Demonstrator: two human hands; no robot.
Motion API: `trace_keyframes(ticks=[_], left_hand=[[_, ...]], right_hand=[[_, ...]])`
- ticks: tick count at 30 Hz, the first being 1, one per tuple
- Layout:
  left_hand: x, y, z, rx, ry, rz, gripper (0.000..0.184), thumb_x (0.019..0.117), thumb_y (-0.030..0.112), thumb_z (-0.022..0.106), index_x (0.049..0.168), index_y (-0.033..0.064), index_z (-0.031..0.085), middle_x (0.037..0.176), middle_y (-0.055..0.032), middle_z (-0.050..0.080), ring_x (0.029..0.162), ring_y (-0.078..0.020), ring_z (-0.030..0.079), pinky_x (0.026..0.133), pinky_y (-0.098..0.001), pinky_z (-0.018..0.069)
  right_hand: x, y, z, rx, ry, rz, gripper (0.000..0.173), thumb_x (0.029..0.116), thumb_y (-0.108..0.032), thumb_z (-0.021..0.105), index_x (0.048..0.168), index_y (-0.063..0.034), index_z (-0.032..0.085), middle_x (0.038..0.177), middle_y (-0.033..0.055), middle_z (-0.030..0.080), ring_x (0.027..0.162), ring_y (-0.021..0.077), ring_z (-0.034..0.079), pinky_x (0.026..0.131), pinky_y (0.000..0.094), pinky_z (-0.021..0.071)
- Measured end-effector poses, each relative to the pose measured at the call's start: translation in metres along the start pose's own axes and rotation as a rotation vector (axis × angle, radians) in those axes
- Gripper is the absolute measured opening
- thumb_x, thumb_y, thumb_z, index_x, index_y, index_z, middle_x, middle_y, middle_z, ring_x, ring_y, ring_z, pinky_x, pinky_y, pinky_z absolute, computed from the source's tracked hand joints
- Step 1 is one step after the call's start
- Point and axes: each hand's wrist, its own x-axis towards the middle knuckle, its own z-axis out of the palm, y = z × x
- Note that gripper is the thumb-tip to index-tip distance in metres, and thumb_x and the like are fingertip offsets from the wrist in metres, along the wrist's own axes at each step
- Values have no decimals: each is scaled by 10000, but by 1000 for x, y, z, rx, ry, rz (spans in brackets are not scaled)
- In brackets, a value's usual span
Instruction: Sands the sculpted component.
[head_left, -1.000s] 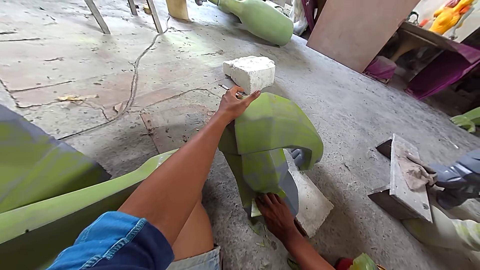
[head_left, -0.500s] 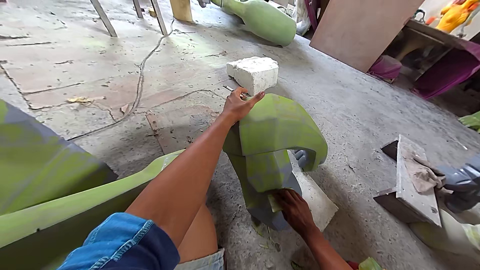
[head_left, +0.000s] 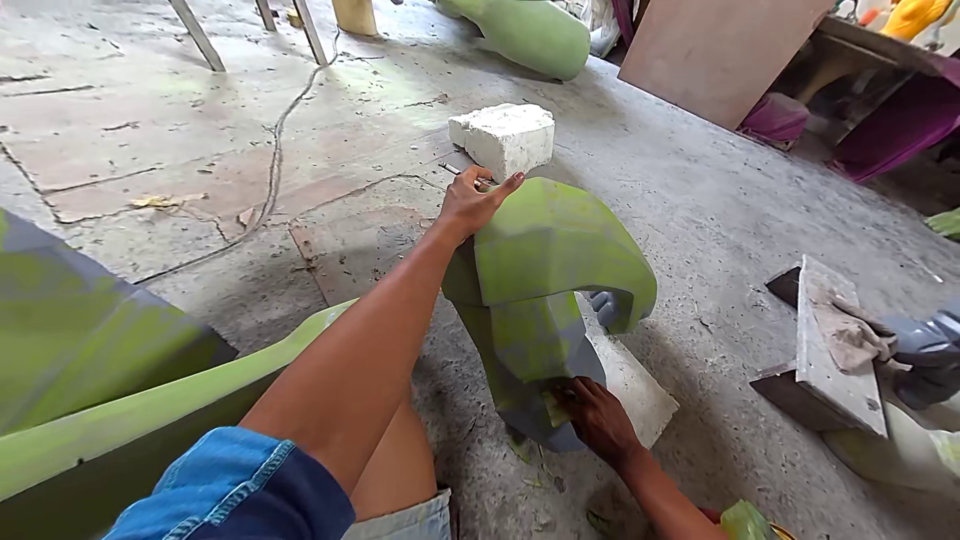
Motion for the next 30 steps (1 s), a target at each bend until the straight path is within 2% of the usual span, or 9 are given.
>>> trace_keyframes(ticks=[9,12,14,15,17,21,26,30], left_hand=[[-2,2,-1,13,-6,15,915,802,786,660,1383,85,569,1149,-145,697,1047,-291,679,923,-570,536],[-1,1,0,20,-1,14,925,800,790,658,1391,86,562,1159,-151,695,1053,-295,678,927,-570,533],[0,0,0,25,-6,11,930,798,794,656,1399,91,559,1172,-144,699,1068,-293,678,936,-570,532],[0,-1,0,16,-5,6,931,790,794,665,1392,91,563,1168,-145,697,1061,-291,678,931,-567,533],[1,-2,0,5,-4,1,928,781,794,676,1383,95,566,1164,-146,696,1053,-287,680,924,-565,535],[2,-4,0,2,1,5,920,781,798,674,1375,103,570,1149,-142,696,1038,-279,680,920,-555,535],[2,-3,0,5,3,5,917,788,793,672,1380,100,567,1147,-141,699,1029,-275,680,919,-554,531],[3,-4,0,14,-1,3,930,779,804,669,1387,108,564,1143,-134,695,1020,-263,677,912,-543,535]], right_hand=[[-36,4,13,-10,9,-18,372,964,-149,603,1307,-268,684,1276,-1,674,1235,195,616,1040,364,531],[-41,10,5,40,-22,1,329,970,-240,588,1275,-295,699,1241,-24,689,1182,163,640,990,362,553],[-37,15,-7,181,8,117,326,968,-264,609,1274,-308,711,1188,-19,715,1094,145,681,906,377,595],[-34,20,-13,263,28,201,363,967,-238,609,1309,-315,702,1184,-16,723,1074,137,694,896,394,605],[-25,33,-19,389,106,315,362,990,-196,570,1306,-296,715,1179,-26,730,1065,101,696,916,382,603],[-8,60,-17,542,172,309,270,1024,-184,564,1187,-236,772,1172,-50,732,1113,55,674,990,332,581],[12,67,-13,566,96,287,256,1034,-230,571,1193,-265,768,1172,-60,722,1117,53,662,998,332,568],[20,68,-12,565,17,259,268,1034,-210,547,1184,-242,766,1171,-38,717,1119,59,658,1002,335,561]])
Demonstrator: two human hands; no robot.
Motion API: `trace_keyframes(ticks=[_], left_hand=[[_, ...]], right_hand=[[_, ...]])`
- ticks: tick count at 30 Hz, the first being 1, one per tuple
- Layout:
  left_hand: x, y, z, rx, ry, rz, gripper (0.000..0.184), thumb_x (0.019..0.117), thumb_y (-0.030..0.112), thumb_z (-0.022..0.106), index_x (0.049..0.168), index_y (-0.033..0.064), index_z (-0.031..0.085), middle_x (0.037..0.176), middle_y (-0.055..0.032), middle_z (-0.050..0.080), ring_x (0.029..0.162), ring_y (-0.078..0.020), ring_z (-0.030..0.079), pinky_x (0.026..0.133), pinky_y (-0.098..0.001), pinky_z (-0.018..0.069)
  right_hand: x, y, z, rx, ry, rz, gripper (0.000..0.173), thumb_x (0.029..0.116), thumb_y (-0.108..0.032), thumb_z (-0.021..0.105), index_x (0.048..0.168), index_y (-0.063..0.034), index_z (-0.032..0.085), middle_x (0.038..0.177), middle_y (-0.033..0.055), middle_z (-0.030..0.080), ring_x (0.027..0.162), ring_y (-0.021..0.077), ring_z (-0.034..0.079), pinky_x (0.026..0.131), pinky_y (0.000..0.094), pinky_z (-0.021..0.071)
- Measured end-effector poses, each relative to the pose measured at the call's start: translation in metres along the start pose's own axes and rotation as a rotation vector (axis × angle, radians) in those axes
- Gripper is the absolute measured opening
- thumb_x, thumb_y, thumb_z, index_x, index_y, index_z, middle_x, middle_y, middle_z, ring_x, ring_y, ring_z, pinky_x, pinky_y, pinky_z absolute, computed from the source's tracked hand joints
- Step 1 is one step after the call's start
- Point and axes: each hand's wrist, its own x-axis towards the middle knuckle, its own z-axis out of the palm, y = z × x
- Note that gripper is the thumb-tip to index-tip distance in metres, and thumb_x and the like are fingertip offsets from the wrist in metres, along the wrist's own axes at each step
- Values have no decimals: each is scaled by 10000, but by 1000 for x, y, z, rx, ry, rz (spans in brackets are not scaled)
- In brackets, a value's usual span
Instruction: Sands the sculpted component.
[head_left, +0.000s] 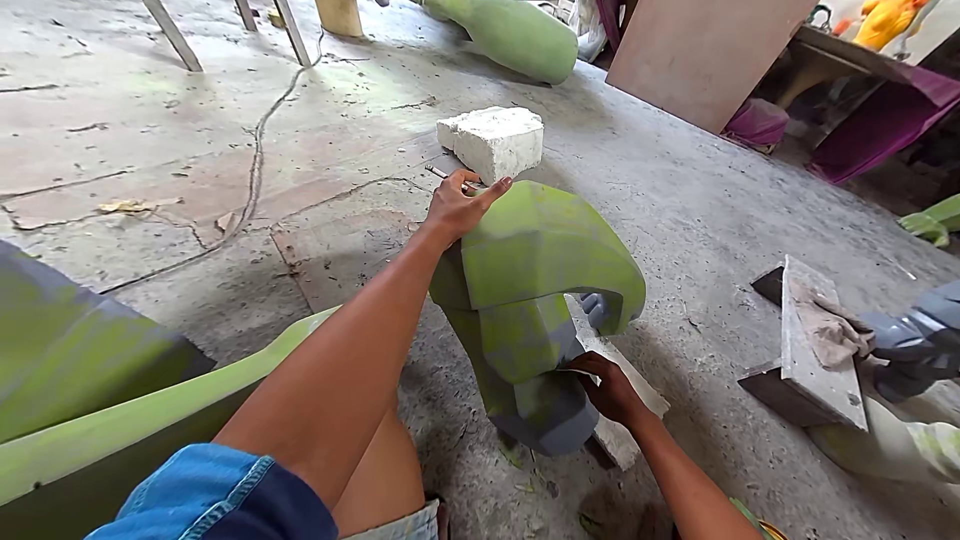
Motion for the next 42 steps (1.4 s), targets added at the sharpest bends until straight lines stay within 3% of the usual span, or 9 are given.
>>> trace_keyframes(ticks=[9,11,15,19,22,26,31,34,42], left_hand=[[5,-3,-2,-6,-18,-15,917,793,786,670,1389,97,567,1179,-157,677,1062,-295,663,930,-569,528],[7,-1,-4,-21,-27,-29,914,796,785,672,1389,97,563,1191,-160,671,1066,-288,661,939,-561,522],[10,0,-7,-55,-59,-65,858,829,760,662,1363,94,579,1216,-174,662,1094,-292,654,953,-549,516],[16,2,-11,-41,-83,-86,834,834,781,635,1303,91,607,1193,-176,662,1087,-291,651,943,-561,514],[21,0,-12,-17,-92,-96,854,817,812,619,1294,102,612,1164,-181,671,1062,-296,661,924,-566,522],[27,-2,-17,15,-113,-102,840,814,810,628,1266,103,630,1163,-172,673,1071,-293,656,938,-570,513],[33,-25,-24,38,-116,-196,914,820,849,566,1242,40,632,1200,-229,656,1113,-353,643,958,-613,495],[33,-42,-32,10,-142,-309,1043,779,913,520,1352,44,588,1297,-219,633,1187,-357,626,989,-606,496],[21,-70,-39,-21,-123,-440,1113,762,942,487,1362,8,570,1265,-246,643,1146,-374,647,951,-599,523]], right_hand=[[-29,2,-18,-90,-149,26,262,1019,-278,542,1154,-272,766,1154,-56,727,1109,72,666,985,379,563],[-60,0,-9,73,21,172,231,995,-224,589,1119,-177,778,1107,-25,747,1076,72,684,991,356,569],[-125,-23,44,660,680,738,243,953,-121,617,1117,48,675,1020,132,743,963,185,721,896,394,605],[-152,-55,95,1344,839,1085,285,1029,-221,466,1184,-18,592,1002,139,691,908,233,686,775,448,594],[-138,-76,111,1565,727,1055,242,1012,-171,455,1125,-10,596,956,149,690,881,248,690,791,451,595],[-123,-96,106,1616,793,994,237,1007,-166,459,1080,-1,613,944,161,695,877,256,695,794,452,597],[-133,-109,62,1441,818,932,238,974,-136,513,1122,17,621,985,170,708,916,247,710,823,444,605],[-137,-110,32,1383,808,869,283,969,-120,522,1198,33,587,1020,195,710,927,261,723,835,457,618],[-134,-108,6,1266,856,828,281,974,-104,528,1210,39,584,1022,186,711,919,252,726,826,439,624]])
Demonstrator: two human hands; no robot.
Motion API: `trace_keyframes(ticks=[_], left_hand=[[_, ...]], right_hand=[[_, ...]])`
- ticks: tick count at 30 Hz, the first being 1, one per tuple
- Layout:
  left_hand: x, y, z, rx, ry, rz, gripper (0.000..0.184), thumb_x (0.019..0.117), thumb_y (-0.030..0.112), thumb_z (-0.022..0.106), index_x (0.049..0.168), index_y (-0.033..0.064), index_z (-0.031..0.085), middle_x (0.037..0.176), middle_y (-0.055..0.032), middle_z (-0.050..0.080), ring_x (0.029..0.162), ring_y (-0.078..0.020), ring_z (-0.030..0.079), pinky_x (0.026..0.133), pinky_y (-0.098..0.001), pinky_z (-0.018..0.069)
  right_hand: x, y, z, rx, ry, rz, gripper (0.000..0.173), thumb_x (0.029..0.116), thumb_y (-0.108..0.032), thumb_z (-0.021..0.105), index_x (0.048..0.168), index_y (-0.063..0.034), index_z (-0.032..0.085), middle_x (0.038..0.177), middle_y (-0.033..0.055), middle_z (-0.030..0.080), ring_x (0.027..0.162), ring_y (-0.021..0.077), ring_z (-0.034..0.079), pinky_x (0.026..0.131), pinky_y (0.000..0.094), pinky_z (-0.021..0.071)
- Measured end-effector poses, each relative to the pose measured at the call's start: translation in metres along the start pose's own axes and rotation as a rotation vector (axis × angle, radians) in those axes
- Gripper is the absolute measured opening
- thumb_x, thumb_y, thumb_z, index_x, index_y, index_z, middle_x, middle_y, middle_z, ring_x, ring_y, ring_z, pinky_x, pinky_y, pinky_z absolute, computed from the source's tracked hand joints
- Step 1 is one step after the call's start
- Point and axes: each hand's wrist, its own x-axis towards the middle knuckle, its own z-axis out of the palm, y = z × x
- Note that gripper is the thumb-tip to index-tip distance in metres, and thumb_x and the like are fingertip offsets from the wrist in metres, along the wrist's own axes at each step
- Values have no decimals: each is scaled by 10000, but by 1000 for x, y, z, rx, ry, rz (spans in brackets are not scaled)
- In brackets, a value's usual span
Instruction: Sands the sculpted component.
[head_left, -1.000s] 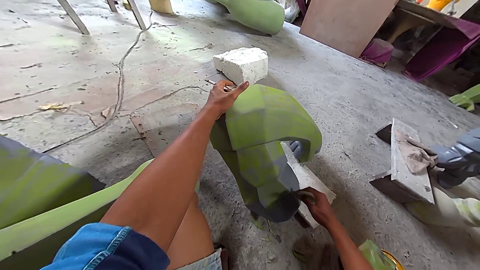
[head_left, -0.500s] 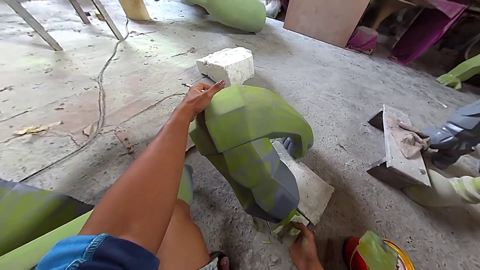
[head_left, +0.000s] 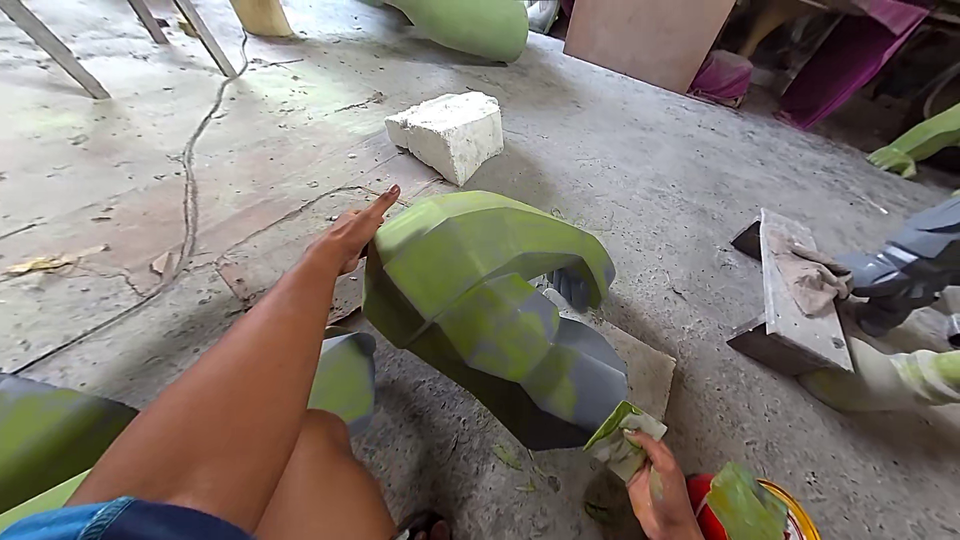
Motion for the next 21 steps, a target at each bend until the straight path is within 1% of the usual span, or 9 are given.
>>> trace_keyframes(ticks=[3,5,7,9,12,15,16,19,21], left_hand=[[0,-1,2,-29,46,9,1122,760,930,516,1398,8,530,1308,-242,617,1186,-371,626,974,-597,510],[2,-5,6,6,98,51,1111,727,941,542,1320,2,584,1245,-255,645,1136,-388,646,944,-629,511],[-1,-3,11,50,128,101,1043,745,922,555,1239,7,624,1180,-269,658,1091,-407,648,928,-655,496],[-2,-1,12,60,132,120,1012,758,910,559,1252,30,623,1186,-260,662,1097,-412,645,931,-660,490],[-1,4,11,33,119,126,1065,735,939,538,1282,28,611,1221,-240,670,1104,-401,655,915,-648,505],[-6,15,13,4,112,149,1065,741,922,562,1291,10,605,1230,-243,660,1093,-390,657,915,-638,507],[-10,21,13,6,99,159,1052,756,912,558,1295,9,596,1216,-240,660,1078,-384,659,906,-629,513],[-32,42,19,77,63,207,967,813,874,541,1231,6,625,1102,-250,681,972,-387,674,854,-632,524],[-50,51,24,137,24,207,936,842,854,526,1244,15,620,1103,-262,682,970,-421,673,843,-659,519]], right_hand=[[1,1,-2,24,18,13,283,987,-98,525,1228,41,576,1031,196,707,922,261,726,829,442,625],[5,4,-6,25,31,35,290,998,-98,526,1247,43,571,1051,205,706,939,271,726,841,449,623],[8,9,-9,57,47,51,300,1007,-103,524,1268,40,562,1080,213,701,962,280,722,854,454,619],[6,14,-8,112,69,37,306,1009,-110,516,1275,34,556,1095,211,693,979,277,714,865,454,610],[3,6,3,164,88,-22,301,999,-113,509,1254,37,564,1075,203,697,967,271,714,858,454,610],[5,-25,5,146,77,-89,294,1000,-111,506,1248,35,564,1071,192,697,970,258,713,864,447,610],[8,-40,4,124,75,-105,288,1000,-108,509,1242,36,570,1065,193,702,967,258,716,861,447,611],[22,-87,0,60,87,-139,294,1001,-112,517,1252,34,564,1062,192,699,960,259,713,847,447,611],[36,-113,-9,40,91,-155,285,1007,-114,514,1249,29,567,1053,184,696,954,253,708,840,440,606]])
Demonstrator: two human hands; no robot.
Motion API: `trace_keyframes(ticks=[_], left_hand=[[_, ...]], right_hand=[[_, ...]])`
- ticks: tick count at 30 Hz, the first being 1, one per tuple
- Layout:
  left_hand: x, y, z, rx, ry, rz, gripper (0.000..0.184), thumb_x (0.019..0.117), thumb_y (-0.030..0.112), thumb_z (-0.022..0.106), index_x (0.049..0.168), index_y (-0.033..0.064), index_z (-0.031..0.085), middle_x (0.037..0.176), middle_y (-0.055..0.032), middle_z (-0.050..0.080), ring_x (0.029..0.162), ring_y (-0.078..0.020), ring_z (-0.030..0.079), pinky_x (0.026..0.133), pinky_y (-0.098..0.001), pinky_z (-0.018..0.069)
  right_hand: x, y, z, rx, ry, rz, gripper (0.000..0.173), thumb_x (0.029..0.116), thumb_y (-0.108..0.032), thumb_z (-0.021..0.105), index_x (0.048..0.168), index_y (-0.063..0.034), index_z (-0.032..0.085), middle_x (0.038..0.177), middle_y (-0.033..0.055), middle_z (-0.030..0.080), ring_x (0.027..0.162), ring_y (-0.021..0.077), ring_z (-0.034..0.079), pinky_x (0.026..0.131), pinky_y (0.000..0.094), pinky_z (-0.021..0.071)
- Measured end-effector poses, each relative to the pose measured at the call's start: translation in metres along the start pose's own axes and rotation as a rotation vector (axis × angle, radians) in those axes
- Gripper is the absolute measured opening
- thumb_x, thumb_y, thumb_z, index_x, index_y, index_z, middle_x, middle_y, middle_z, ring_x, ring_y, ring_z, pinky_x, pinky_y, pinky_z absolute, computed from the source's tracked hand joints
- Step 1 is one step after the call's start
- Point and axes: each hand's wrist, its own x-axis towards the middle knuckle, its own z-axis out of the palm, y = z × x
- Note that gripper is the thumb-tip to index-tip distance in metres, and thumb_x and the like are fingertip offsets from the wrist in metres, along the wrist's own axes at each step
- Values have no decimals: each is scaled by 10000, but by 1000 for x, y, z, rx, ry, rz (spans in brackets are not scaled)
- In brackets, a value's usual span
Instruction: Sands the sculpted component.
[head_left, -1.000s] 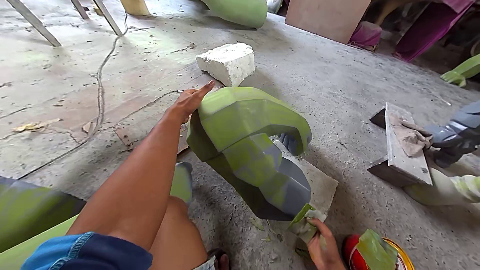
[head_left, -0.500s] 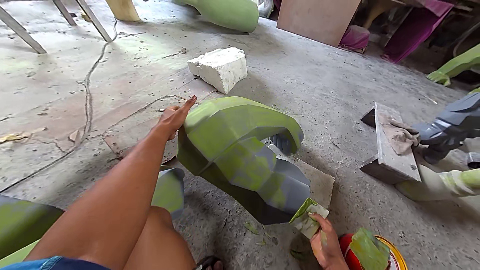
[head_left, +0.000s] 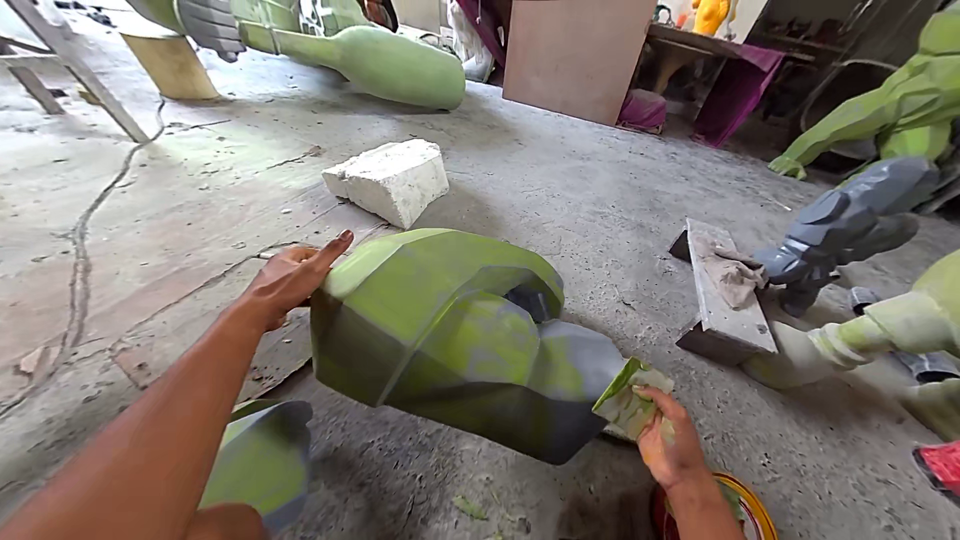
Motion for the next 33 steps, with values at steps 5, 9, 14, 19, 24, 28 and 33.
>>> trace_keyframes(ticks=[5,9,14,19,24,28,33], left_hand=[[-44,0,16,79,-31,-88,950,837,869,507,1318,53,587,1148,-280,678,946,-454,674,783,-663,527],[-84,-28,38,168,-59,-114,932,876,818,526,1397,46,531,1135,-303,648,914,-462,656,765,-666,531],[-139,-64,52,10,13,-158,903,889,807,521,1384,52,532,1147,-228,669,947,-377,667,777,-595,546],[-149,-86,55,-84,105,-121,908,863,806,565,1406,80,528,1163,-179,694,982,-331,689,798,-562,569],[-146,-88,57,-19,145,-139,983,828,835,579,1416,51,510,1232,-225,655,1091,-390,641,858,-621,526],[-144,-95,60,63,188,-184,1032,837,850,542,1418,-1,495,1251,-297,614,1122,-440,613,898,-655,497],[-137,-109,62,189,188,-193,1128,823,883,502,1480,-31,431,1351,-323,575,1262,-464,566,1037,-661,443]], right_hand=[[44,-25,-34,-37,-36,13,265,1026,-136,502,1217,22,595,1057,182,703,974,260,704,859,447,598],[68,-4,-59,-54,13,2,285,1002,-137,547,1226,32,596,1084,191,700,996,270,700,870,462,595],[73,11,-62,-156,49,-15,310,969,-168,615,1219,15,626,1155,163,684,1092,252,654,951,464,543],[66,18,-58,-288,-9,-92,263,989,-185,634,1193,-25,677,1124,123,711,1068,219,668,948,447,548],[53,17,-53,-303,-55,-128,231,1001,-174,626,1167,-28,692,1091,113,727,1034,211,686,930,437,560],[43,12,-44,-302,-114,-144,221,1009,-183,617,1156,-39,696,1086,103,728,1026,203,685,930,433,556],[31,8,-36,-194,-158,-144,227,1004,-172,605,1170,-35,676,1093,116,718,1025,220,682,921,451,560]])
